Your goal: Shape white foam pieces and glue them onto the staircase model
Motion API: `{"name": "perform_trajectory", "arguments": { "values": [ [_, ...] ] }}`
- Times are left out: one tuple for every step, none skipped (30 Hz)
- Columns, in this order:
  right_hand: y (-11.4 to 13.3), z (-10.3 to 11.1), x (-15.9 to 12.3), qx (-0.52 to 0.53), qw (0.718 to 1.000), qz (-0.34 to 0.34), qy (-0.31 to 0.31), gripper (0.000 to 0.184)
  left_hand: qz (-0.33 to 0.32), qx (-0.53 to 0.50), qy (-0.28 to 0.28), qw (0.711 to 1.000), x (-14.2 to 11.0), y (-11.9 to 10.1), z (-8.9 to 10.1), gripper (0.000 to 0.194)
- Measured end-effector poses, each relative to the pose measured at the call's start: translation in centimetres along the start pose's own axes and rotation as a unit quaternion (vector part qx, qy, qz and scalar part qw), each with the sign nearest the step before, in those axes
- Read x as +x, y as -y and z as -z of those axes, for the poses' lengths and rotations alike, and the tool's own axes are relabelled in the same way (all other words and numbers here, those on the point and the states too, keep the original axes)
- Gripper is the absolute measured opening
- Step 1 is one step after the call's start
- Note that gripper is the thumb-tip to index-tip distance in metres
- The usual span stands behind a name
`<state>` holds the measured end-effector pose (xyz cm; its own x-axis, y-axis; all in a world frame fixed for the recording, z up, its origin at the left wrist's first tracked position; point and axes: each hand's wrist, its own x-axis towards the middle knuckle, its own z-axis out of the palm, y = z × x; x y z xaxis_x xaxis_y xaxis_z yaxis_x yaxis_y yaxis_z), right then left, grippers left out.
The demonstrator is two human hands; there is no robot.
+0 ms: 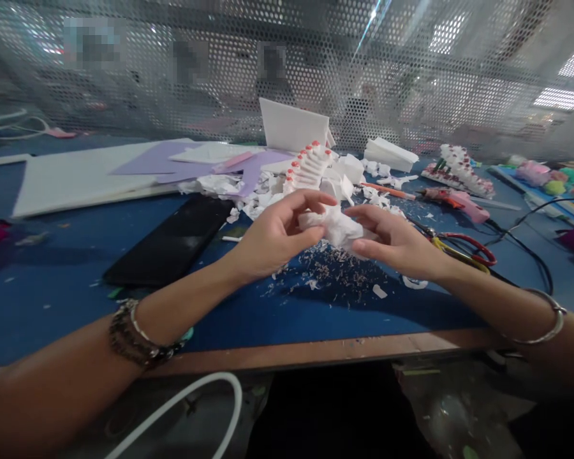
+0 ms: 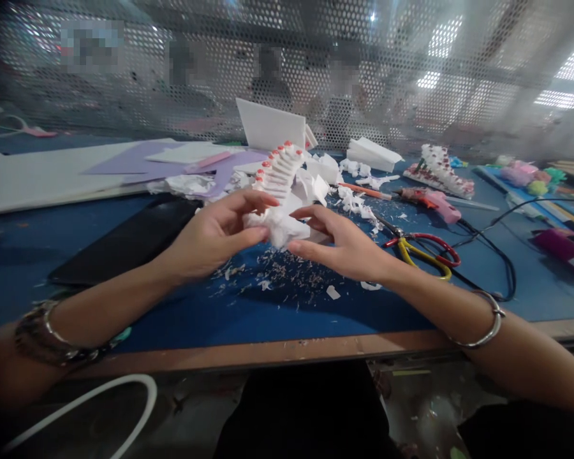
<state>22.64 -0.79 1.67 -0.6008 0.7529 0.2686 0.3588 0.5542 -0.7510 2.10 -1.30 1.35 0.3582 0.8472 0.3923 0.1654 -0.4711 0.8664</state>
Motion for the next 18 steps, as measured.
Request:
{"name": "perform_trajectory", "arguments": {
  "values": [
    [0.1,-0.1,0.0,-0.019,1.000,-0.006,-0.006,0.034,0.005,0.024,0.013,1.000,0.0,-0.1,0.0,0.033],
    [0.2,-0.2,0.1,-0.038,0.999,-0.011,-0.011,0.028,0.010,0.045,0.025,0.999,-0.1,-0.2,0.0,0.034],
    [0.3,-0.3,0.1,-0.054,0.998,-0.013,-0.011,0.025,0.019,0.065,0.036,0.997,-0.1,-0.2,0.1,0.031],
    [0.3,-0.3,0.1,-0.062,0.998,-0.014,-0.010,0.024,0.028,0.078,0.044,0.996,-0.1,-0.2,0.2,0.026],
    [0.3,-0.3,0.1,-0.066,0.998,-0.015,-0.008,0.023,0.039,0.084,0.048,0.995,0.0,-0.2,0.2,0.019],
    [0.3,-0.2,0.1,-0.069,0.997,-0.016,-0.009,0.023,0.051,0.083,0.047,0.994,0.0,-0.1,0.3,0.015],
    [0.3,-0.1,0.1,-0.074,0.997,-0.017,-0.011,0.024,0.060,0.077,0.036,0.995,0.1,0.0,0.3,0.015],
    [0.2,0.0,0.0,-0.082,0.996,-0.019,-0.012,0.026,0.061,0.064,0.016,0.996,0.1,0.1,0.4,0.016],
    [0.2,0.1,0.0,-0.093,0.995,-0.019,-0.016,0.027,0.057,0.047,-0.007,0.997,0.2,0.2,0.4,0.016],
    [0.1,0.3,0.0,-0.104,0.994,-0.016,-0.019,0.029,0.051,0.029,-0.027,0.998,0.3,0.3,0.4,0.016],
    [0.0,0.4,0.0,-0.111,0.993,-0.013,-0.022,0.030,0.046,0.015,-0.039,0.998,0.4,0.3,0.5,0.015],
    [0.0,0.6,0.0,-0.113,0.993,-0.012,-0.023,0.030,0.042,0.007,-0.042,0.998,0.5,0.2,0.5,0.015],
    [-0.1,0.7,0.0,-0.107,0.994,-0.014,-0.019,0.031,0.041,0.003,-0.037,0.998,0.5,0.1,0.6,0.015],
    [-0.1,0.9,0.0,-0.094,0.995,-0.019,-0.012,0.031,0.042,0.001,-0.027,0.999,0.6,0.0,0.7,0.016],
    [-0.2,1.1,-0.1,-0.079,0.997,-0.027,-0.003,0.030,0.042,0.001,-0.015,0.999,0.7,-0.2,0.9,0.016],
    [-0.2,1.3,-0.1,-0.064,0.997,-0.034,0.008,0.030,0.040,0.003,-0.007,0.999,0.8,-0.4,1.1,0.017],
    [-0.2,1.6,-0.1,-0.056,0.998,-0.038,0.020,0.029,0.036,0.007,0.000,0.999,0.8,-0.5,1.3,0.018],
    [-0.2,1.9,-0.2,-0.054,0.997,-0.039,0.031,0.029,0.032,0.014,0.005,0.999,0.9,-0.6,1.6,0.018]
  ]
}}
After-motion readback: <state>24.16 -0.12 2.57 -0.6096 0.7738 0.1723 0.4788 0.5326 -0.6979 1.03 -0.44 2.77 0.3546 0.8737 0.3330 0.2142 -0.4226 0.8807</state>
